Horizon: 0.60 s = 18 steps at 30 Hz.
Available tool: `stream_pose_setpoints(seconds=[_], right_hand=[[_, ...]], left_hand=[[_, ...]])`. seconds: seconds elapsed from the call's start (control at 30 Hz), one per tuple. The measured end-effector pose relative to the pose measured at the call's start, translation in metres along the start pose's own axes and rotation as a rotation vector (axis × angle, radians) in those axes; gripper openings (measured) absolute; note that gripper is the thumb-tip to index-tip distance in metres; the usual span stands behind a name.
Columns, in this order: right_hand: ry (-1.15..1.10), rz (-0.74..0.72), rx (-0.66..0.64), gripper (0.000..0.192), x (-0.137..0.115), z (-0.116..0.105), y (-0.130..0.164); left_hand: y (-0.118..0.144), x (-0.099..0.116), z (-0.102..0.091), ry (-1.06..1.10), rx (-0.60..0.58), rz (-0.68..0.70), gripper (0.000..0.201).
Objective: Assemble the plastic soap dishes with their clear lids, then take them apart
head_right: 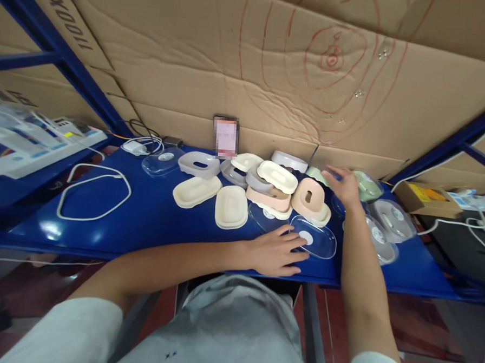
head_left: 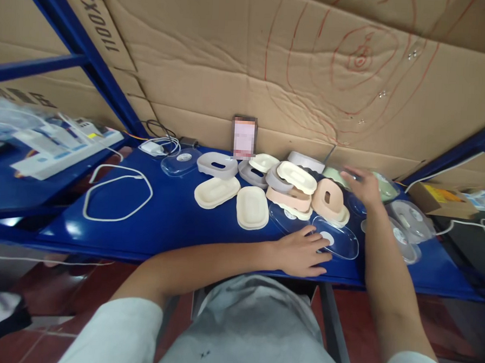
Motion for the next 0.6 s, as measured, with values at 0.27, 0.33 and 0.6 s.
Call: stream_pose_setpoints(seconds=[0.27, 0.33, 0.6], right_hand=[[-0.432, 0.089, 0.038, 0.062, -0.0040, 0.0067, 0.0016], [-0.475, 0.089, 0.015, 0.060, -0.0054, 0.0079, 0.0036], [-0.419, 0.148, 0.178, 0.052, -0.0015, 0.0052, -0.0007]], left_hand=[[-0.0011, -0.0004, -0.0012, 0.010, -0.025, -0.011, 0.038], [-0.0011, -0.0003, -0.0008, 0.012, -0.030, -0.012, 0.038], [-0.0004, -0.0010, 0.0013, 0.021, -0.026, -0.012, 0.038]])
Point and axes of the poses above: each hand's wrist, its own y-axis away from the middle knuckle, its own z-axis out of the palm, x = y × z, the point moved 4 cm from there along -y, towards the middle knuckle, and after that the axes turned 9 degrees about -x, right-handed, at the moved point
